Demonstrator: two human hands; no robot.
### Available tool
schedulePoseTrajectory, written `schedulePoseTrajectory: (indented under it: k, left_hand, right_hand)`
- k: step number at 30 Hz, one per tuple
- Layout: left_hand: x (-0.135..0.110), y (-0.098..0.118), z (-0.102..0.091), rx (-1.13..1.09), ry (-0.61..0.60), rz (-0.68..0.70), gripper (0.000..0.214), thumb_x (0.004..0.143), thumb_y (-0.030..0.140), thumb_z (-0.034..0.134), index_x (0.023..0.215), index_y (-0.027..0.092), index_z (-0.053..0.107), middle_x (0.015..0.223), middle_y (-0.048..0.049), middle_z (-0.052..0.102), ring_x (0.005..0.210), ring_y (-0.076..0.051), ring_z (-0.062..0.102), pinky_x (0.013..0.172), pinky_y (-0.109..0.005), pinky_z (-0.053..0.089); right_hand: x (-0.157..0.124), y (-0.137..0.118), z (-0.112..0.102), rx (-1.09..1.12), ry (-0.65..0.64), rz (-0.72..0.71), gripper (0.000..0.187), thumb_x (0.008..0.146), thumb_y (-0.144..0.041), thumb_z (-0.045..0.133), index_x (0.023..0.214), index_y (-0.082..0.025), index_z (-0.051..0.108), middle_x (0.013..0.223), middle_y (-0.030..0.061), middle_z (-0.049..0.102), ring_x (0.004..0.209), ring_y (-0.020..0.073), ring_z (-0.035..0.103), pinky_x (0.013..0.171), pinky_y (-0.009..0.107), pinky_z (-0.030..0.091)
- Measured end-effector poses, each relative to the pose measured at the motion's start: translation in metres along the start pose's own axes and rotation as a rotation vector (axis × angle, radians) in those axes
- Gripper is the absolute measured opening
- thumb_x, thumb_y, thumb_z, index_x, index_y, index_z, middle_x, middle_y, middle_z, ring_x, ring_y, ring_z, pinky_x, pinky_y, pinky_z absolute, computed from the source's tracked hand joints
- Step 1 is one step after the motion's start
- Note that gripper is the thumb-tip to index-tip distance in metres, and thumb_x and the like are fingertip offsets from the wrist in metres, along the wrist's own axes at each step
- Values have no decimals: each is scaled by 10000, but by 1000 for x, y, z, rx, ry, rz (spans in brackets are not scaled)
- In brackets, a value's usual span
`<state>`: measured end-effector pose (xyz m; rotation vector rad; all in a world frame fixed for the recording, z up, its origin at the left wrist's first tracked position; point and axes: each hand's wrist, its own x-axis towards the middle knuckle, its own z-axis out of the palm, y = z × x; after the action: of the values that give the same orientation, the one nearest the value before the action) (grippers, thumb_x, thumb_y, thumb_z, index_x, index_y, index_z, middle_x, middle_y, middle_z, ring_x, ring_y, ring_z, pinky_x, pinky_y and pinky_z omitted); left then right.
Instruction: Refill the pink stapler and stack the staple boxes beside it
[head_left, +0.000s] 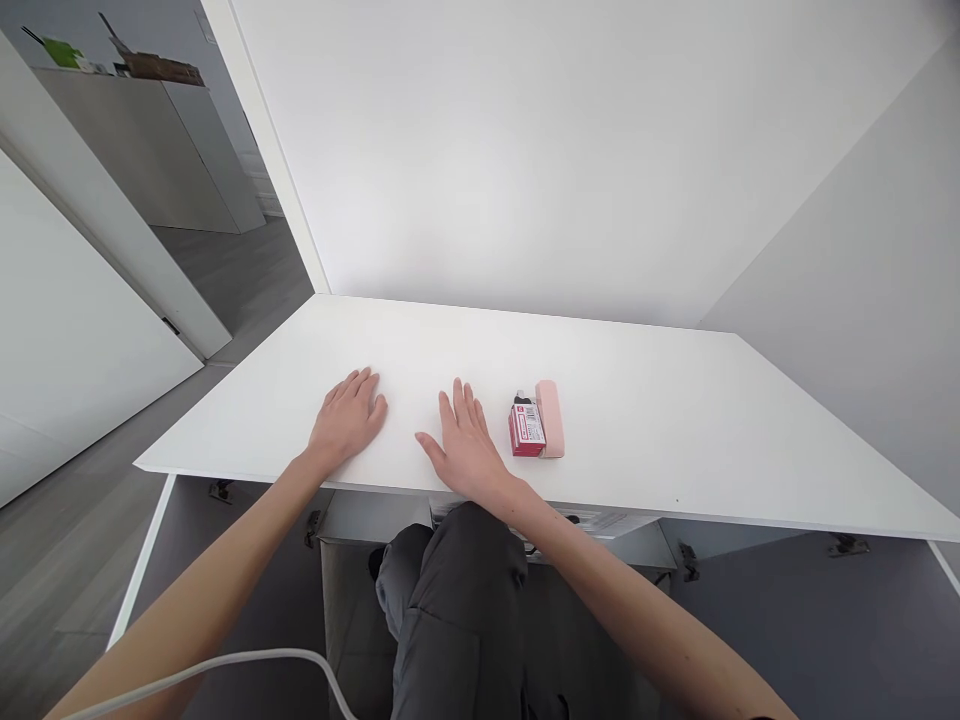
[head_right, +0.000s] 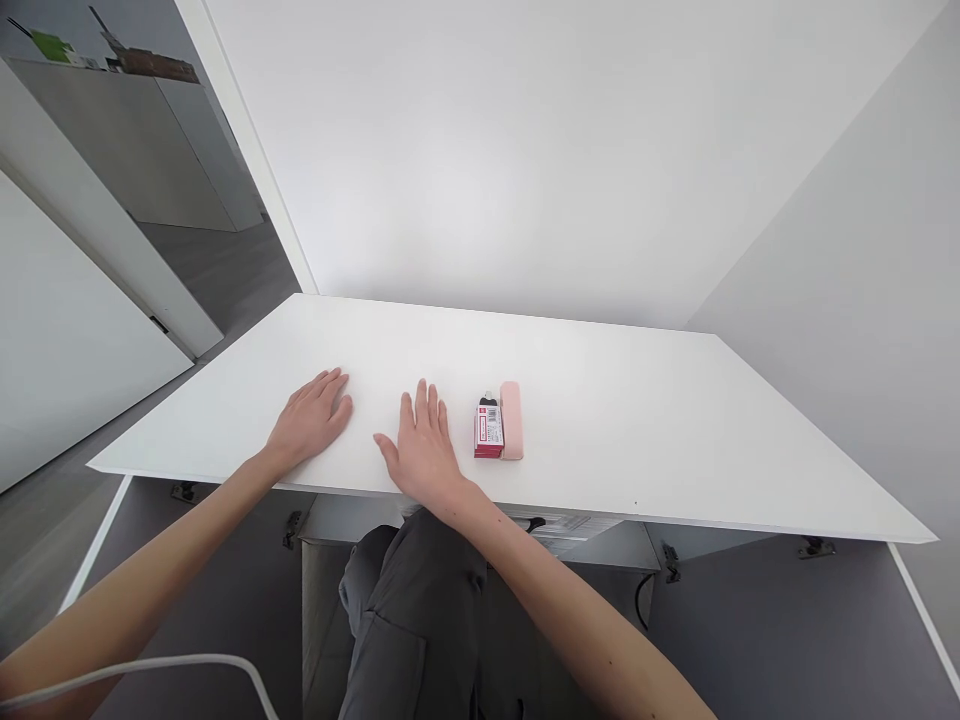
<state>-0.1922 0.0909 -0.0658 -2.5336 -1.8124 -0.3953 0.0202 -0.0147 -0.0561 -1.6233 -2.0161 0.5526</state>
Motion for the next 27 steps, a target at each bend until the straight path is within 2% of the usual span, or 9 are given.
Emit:
schedulePoseTrajectory:
  k: [4, 8, 13, 18, 23, 27]
  left_hand:
    - [-1, -1, 0, 25, -3, -5, 638, 1053, 409, 254, 1557, 95, 487, 1687, -126, 404, 1593, -287, 327, 1299, -484, 282]
    - [0, -2, 1, 42, 10, -3, 610, 1057, 407, 274, 1546, 126, 509, 1675, -112, 430, 1585, -281, 345, 1295, -471, 295]
    - [0, -1, 1, 49, -5, -15, 619, 1058, 401, 267, 1551, 109, 503, 1686, -110, 412, 1591, -273, 333, 1304, -449, 277]
    - [0, -1, 1, 34, 0, -9, 630, 1055, 394, 268, 1551, 83, 502, 1680, -127, 416, 1587, -289, 337, 1299, -477, 289]
    - [0, 0, 1, 19, 7, -6, 633, 1049, 399, 276, 1545, 87, 515, 1677, -130, 419, 1582, -294, 346, 1294, -493, 299]
    - [0, 1, 1, 21, -3, -14, 638, 1047, 399, 272, 1553, 89, 508, 1682, -124, 413, 1587, -285, 337, 1302, -477, 286]
  right_hand:
    - [16, 6, 2, -71, 10, 114, 804, 1104, -522, 337, 1680, 13, 165, 1773, 229, -58, 1645, 356, -111, 1326, 537, 28]
    - [23, 17, 5, -110, 40, 179, 825, 1095, -518, 342, 1669, 47, 165, 1766, 260, -49, 1641, 383, -112, 1318, 544, 17]
    - [26, 33, 3, -130, 66, 232, 836, 1085, -527, 345, 1665, 49, 170, 1765, 267, -32, 1644, 399, -75, 1309, 562, 37]
    - [26, 46, 1, -157, 108, 259, 839, 1080, -538, 349, 1661, 46, 187, 1763, 282, 8, 1644, 409, -36, 1306, 558, 64]
    - [26, 72, -3, -187, 173, 266, 833, 1081, -560, 336, 1651, 38, 234, 1757, 294, 76, 1642, 415, 9, 1306, 551, 91]
    - [21, 104, -19, -231, 209, 272, 808, 1081, -540, 332, 1647, 32, 258, 1752, 292, 124, 1639, 419, 56, 1304, 558, 133]
